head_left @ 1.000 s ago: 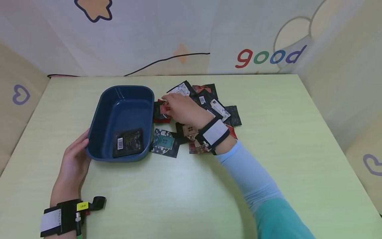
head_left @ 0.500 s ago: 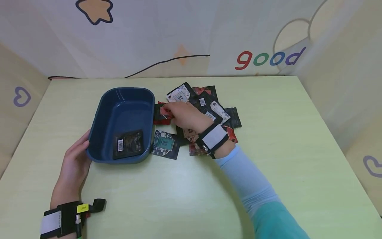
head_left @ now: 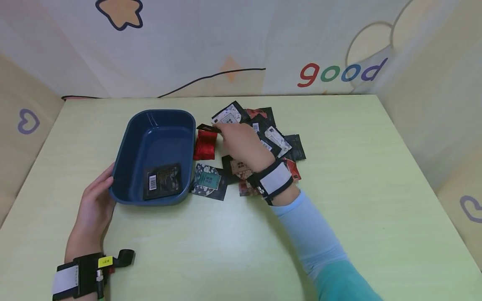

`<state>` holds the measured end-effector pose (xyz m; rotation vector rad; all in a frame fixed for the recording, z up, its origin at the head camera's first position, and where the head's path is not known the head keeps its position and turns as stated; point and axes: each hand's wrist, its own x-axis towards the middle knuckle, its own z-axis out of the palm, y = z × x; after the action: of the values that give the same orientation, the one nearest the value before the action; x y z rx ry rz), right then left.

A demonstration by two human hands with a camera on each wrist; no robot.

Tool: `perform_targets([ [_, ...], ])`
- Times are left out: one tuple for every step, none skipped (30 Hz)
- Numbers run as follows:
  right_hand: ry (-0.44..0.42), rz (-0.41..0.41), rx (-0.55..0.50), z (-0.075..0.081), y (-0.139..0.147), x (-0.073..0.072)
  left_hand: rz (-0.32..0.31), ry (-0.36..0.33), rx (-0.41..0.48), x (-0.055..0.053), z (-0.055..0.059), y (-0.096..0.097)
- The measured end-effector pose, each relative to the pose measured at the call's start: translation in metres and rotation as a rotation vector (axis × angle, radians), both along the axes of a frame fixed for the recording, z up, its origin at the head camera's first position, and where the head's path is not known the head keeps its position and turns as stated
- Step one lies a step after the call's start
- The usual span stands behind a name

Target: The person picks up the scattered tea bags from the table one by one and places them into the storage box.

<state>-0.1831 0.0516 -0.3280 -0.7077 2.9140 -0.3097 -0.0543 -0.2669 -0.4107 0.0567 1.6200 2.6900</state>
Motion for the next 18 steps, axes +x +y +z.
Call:
perform_targets([
  [0.007,-0.016,-0.003,0.003,0.0,0.002,-0.001,0.0,0.007,0.0,0.0,0.0],
  [0.011,-0.034,-0.015,0.005,0.001,0.004,-0.001,-0.002,0.011,0.0,0.0,0.0],
  [0.019,-0.049,-0.029,0.008,0.001,0.006,0.0,-0.004,0.012,0.0,0.0,0.0],
  [0.032,-0.064,-0.045,0.01,0.001,0.009,0.002,-0.005,0.01,0.0,0.0,0.0],
  [0.056,-0.075,-0.065,0.012,0.001,0.011,0.002,-0.005,0.005,0.0,0.001,-0.001],
  [0.081,-0.081,-0.089,0.014,0.001,0.013,0.004,-0.008,-0.001,0.0,0.001,-0.001],
  [0.107,-0.085,-0.118,0.016,0.0,0.016,0.002,-0.01,0.0,0.0,0.001,-0.001],
  [0.132,-0.085,-0.143,0.017,-0.001,0.018,0.001,-0.012,-0.002,0.0,0.002,-0.001],
  [0.155,-0.081,-0.168,0.018,-0.002,0.021,-0.001,-0.012,-0.005,0.0,0.002,0.0],
  [0.178,-0.074,-0.193,0.02,-0.004,0.024,-0.004,-0.01,-0.004,0.0,0.002,0.0],
  [0.201,-0.062,-0.213,0.021,-0.006,0.028,-0.006,-0.009,-0.002,0.0,0.002,0.0],
  [0.219,-0.045,-0.235,0.022,-0.008,0.031,-0.008,-0.009,-0.003,0.0,0.002,0.0],
  [0.238,-0.025,-0.251,0.023,-0.011,0.035,-0.01,-0.008,-0.005,0.0,0.002,0.0],
  [0.258,0.002,-0.261,0.024,-0.014,0.039,-0.009,-0.007,-0.009,0.0,0.002,0.0],
  [0.276,0.032,-0.267,0.025,-0.017,0.043,-0.007,-0.007,-0.013,0.0,0.002,0.001],
  [0.296,0.062,-0.266,0.025,-0.02,0.047,-0.006,-0.008,-0.015,0.0,0.002,0.001],
  [0.317,0.094,-0.26,0.025,-0.023,0.05,-0.004,-0.01,-0.021,-0.001,0.002,0.001],
  [0.331,0.128,-0.251,0.025,-0.027,0.054,-0.001,-0.013,-0.028,-0.001,0.002,0.001],
])
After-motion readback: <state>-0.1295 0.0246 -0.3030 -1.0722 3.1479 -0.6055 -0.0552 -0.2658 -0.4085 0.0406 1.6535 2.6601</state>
